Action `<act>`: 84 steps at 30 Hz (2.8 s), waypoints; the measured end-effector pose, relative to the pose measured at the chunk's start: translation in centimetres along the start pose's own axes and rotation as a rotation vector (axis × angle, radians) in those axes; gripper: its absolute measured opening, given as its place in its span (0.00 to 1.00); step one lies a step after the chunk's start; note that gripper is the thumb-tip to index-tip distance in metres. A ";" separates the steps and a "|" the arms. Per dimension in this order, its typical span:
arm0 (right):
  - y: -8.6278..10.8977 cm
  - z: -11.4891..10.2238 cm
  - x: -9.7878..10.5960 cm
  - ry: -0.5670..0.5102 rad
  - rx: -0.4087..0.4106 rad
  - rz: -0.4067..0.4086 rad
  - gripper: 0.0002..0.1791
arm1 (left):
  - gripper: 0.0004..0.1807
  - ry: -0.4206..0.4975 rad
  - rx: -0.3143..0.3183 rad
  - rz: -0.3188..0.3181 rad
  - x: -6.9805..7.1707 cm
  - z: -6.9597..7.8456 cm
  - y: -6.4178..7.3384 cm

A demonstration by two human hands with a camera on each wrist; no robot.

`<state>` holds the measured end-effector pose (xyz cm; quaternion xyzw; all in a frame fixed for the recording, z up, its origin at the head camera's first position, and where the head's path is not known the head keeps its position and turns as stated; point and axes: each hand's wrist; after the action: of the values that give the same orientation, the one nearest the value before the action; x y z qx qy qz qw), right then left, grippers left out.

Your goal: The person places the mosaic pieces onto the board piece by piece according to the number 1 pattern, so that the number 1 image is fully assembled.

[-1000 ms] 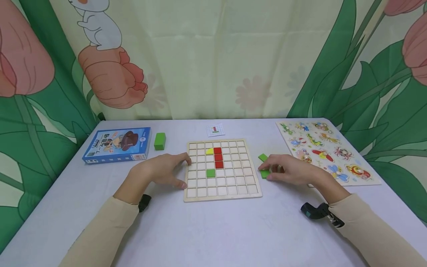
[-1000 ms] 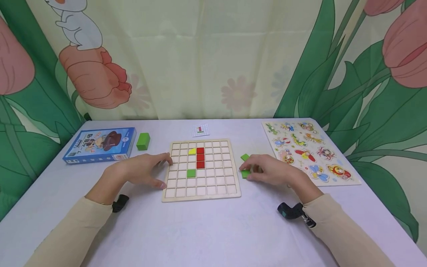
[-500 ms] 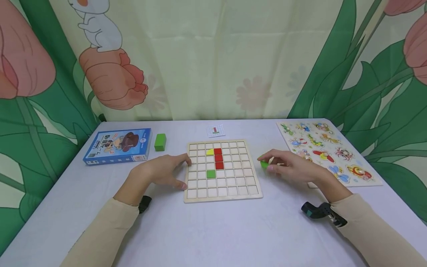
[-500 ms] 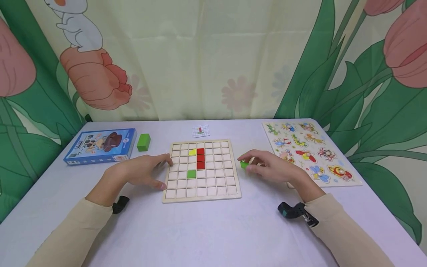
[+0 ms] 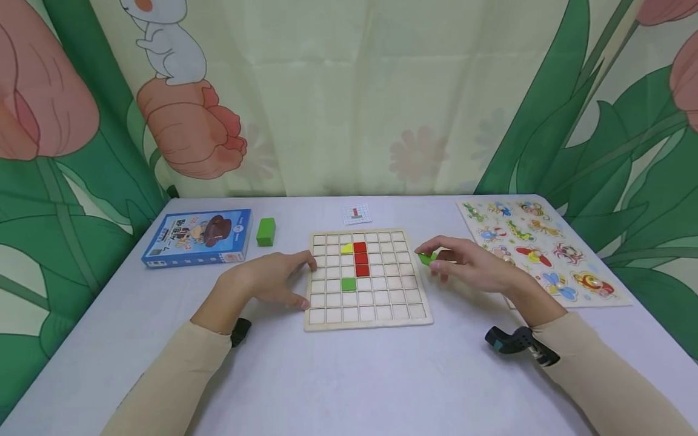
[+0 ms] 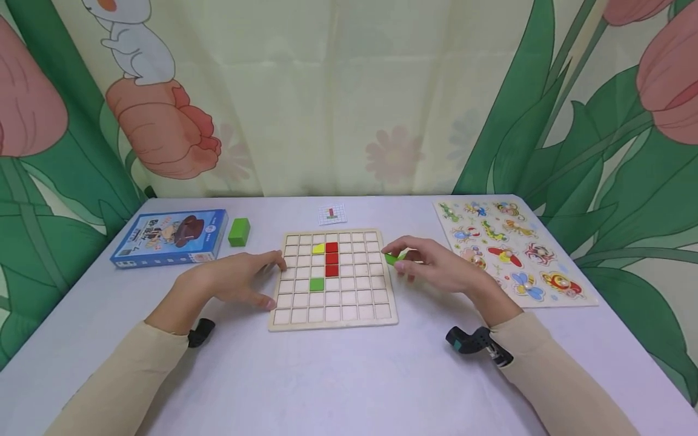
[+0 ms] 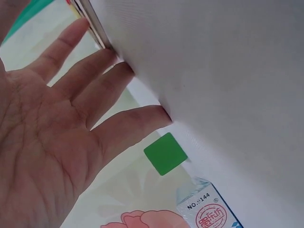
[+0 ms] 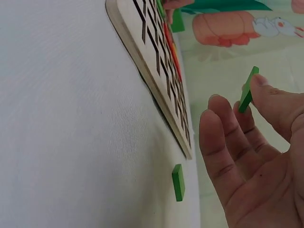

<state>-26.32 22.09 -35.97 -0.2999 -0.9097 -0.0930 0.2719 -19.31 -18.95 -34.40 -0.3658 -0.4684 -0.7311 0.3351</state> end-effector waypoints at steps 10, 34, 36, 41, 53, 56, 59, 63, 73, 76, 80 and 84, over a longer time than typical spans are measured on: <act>-1.1 -1.0 -0.6 0.008 0.034 -0.005 0.18 | 0.39 0.006 -0.009 0.003 0.1 0.5 -0.1; -6.4 -2.7 -3.6 0.037 0.072 -0.087 0.21 | 0.39 0.003 -0.001 0.009 0.1 0.4 0.4; -6.8 -2.8 -4.0 0.045 0.070 -0.104 0.21 | 0.39 0.010 -0.002 0.005 0.0 0.4 0.4; -7.6 -3.1 -4.8 0.074 0.046 -0.138 0.21 | 0.39 0.016 -0.004 0.005 -0.1 0.2 0.5; -8.6 -2.9 -5.9 0.216 0.027 -0.163 0.18 | 0.40 0.005 -0.004 -0.001 0.1 0.1 0.0; -8.8 -3.0 -6.1 0.240 0.040 -0.156 0.18 | 0.40 0.003 0.000 -0.002 0.1 0.1 0.0; -9.0 -3.0 -6.3 0.266 0.055 -0.150 0.18 | 0.40 0.002 0.001 -0.001 0.2 0.1 0.1; -8.9 -3.4 -6.4 0.311 0.055 -0.155 0.16 | 0.39 0.005 -0.004 -0.002 0.4 0.3 0.2; -8.7 -3.4 -6.5 0.308 0.029 -0.181 0.16 | 0.39 0.011 0.002 0.003 0.2 0.3 0.5; -8.6 -3.5 -6.7 0.290 0.038 -0.196 0.17 | 0.39 0.010 0.009 -0.002 0.0 0.1 0.7; -8.4 -3.7 -6.7 0.281 0.057 -0.207 0.17 | 0.39 0.006 0.004 0.001 -0.2 -0.1 0.9; -8.0 -3.8 -5.9 0.293 0.059 -0.166 0.16 | 0.38 0.008 -0.024 0.012 0.0 0.0 0.6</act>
<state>-25.39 11.49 -36.09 -0.1988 -0.8843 -0.1311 0.4016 -18.79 -19.12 -34.13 -0.3697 -0.4562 -0.7360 0.3369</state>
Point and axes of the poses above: each hand's wrist, its own y-axis away from the middle knuckle, its own x-axis out of the back of the hand, z = x × y, and after that the axes turned 5 degrees about -z, right-handed
